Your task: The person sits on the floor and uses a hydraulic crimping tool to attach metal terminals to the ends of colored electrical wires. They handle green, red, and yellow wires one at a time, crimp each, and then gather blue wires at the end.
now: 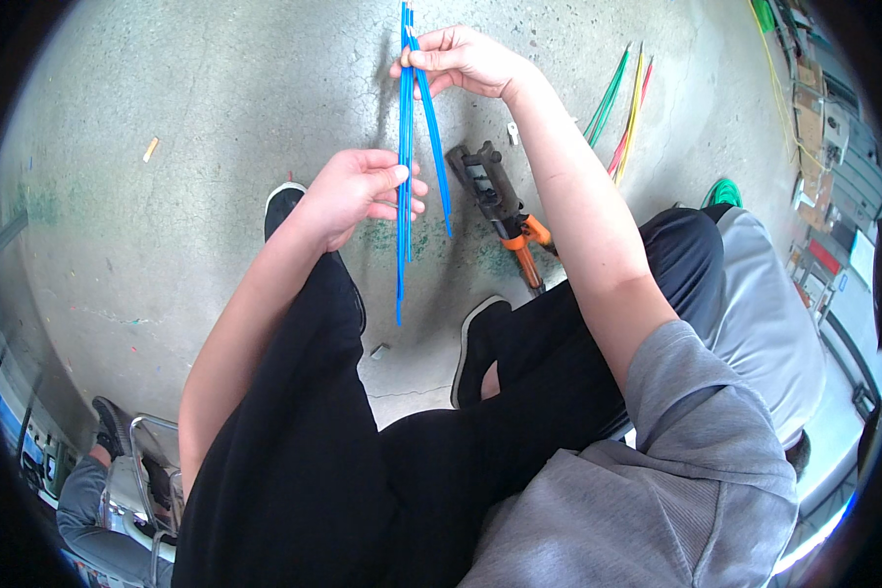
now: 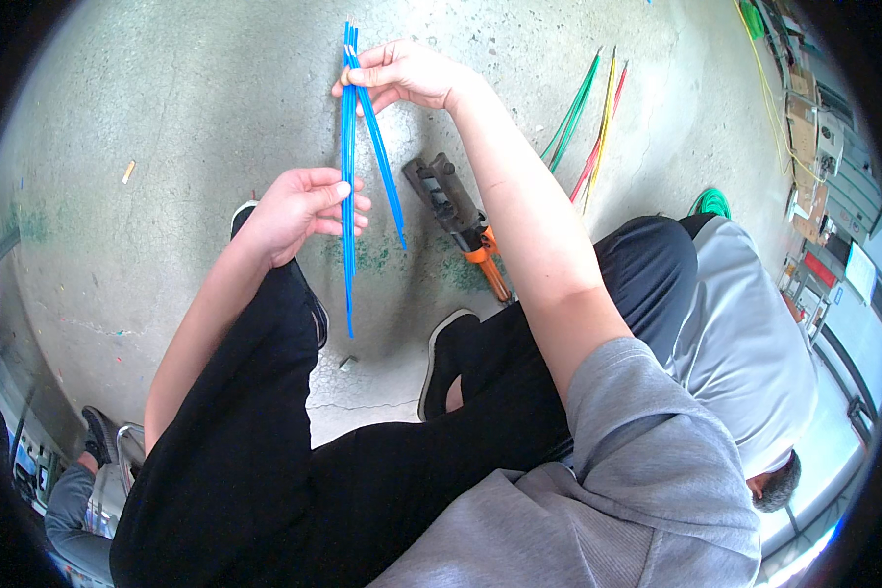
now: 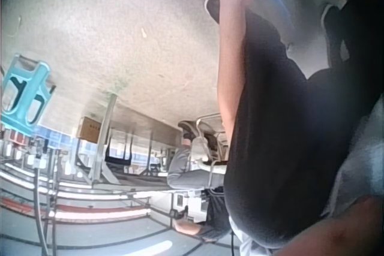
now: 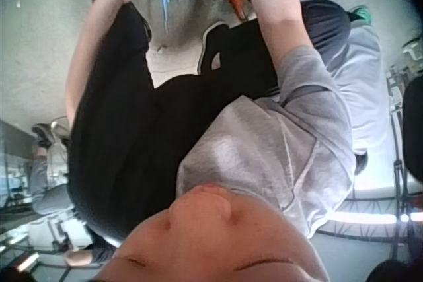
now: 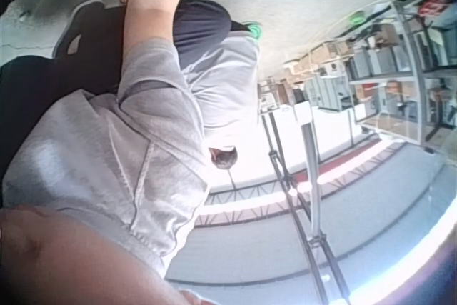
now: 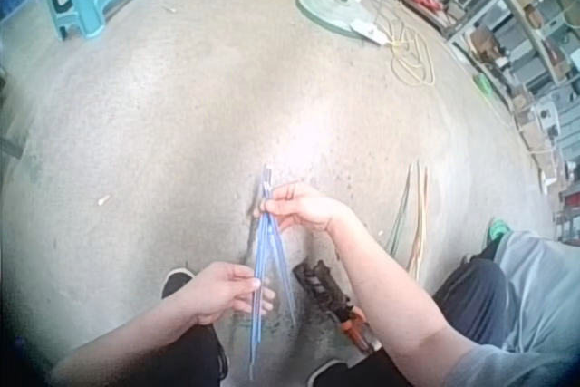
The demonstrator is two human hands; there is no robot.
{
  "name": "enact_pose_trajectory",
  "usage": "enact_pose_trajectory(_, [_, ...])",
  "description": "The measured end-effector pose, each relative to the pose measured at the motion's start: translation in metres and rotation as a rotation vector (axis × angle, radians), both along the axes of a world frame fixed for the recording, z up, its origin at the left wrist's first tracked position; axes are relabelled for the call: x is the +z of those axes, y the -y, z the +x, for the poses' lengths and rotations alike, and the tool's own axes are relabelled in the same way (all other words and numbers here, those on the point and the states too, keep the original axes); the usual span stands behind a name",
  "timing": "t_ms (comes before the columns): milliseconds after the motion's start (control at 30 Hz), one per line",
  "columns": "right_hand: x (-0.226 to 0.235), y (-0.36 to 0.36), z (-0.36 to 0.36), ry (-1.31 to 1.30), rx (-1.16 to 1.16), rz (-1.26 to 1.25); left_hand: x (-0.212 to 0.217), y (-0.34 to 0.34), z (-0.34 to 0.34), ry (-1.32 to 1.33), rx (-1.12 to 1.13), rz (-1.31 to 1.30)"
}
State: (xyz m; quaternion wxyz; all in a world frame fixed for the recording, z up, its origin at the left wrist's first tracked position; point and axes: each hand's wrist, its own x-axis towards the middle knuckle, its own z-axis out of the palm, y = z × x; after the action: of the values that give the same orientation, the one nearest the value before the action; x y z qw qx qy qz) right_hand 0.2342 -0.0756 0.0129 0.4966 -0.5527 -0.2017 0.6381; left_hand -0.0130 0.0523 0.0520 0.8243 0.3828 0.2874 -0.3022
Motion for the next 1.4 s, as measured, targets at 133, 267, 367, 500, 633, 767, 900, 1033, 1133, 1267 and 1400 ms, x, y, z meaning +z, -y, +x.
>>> enact_pose_trajectory(133, [0.004,-0.001,-0.004,0.007,0.01,0.005,-0.005,0.0,-0.004,-0.038,0.013,0.015])
enact_pose_trajectory(267, [0.005,0.003,-0.003,0.011,0.009,0.001,-0.006,0.001,-0.004,-0.04,0.014,0.009])
enact_pose_trajectory(367, [0.006,0.004,-0.003,0.032,0.012,0.001,-0.007,0.001,-0.005,-0.035,0.012,0.002])
enact_pose_trajectory(500, [0.008,0.007,-0.003,0.056,0.033,-0.002,-0.005,0.003,-0.004,-0.027,-0.006,-0.009])
enact_pose_trajectory(633, [0.006,0.009,-0.004,0.074,0.019,-0.013,-0.002,0.004,-0.002,-0.013,0.004,-0.022])
enact_pose_trajectory(767, [0.006,0.006,-0.003,0.084,-0.001,-0.024,-0.001,0.004,0.001,-0.02,0.06,-0.098])
enact_pose_trajectory(900, [0.005,0.004,-0.004,0.088,-0.013,-0.018,0.0,0.002,0.002,-0.022,0.085,-0.129])
enact_pose_trajectory(1033, [0.004,0.001,-0.006,0.077,-0.009,-0.023,0.003,0.002,0.004,-0.025,0.107,-0.094])
enact_pose_trajectory(1133, [0.006,-0.002,-0.008,0.085,0.012,-0.016,0.0,0.003,0.004,-0.025,0.098,-0.066])
enact_pose_trajectory(1267, [0.009,-0.009,-0.014,0.1,0.028,-0.017,-0.008,0.003,-0.001,-0.048,0.099,0.035])
enact_pose_trajectory(1400, [0.012,-0.014,-0.017,0.023,-0.023,-0.011,-0.012,0.005,-0.008,-0.065,0.144,0.109])
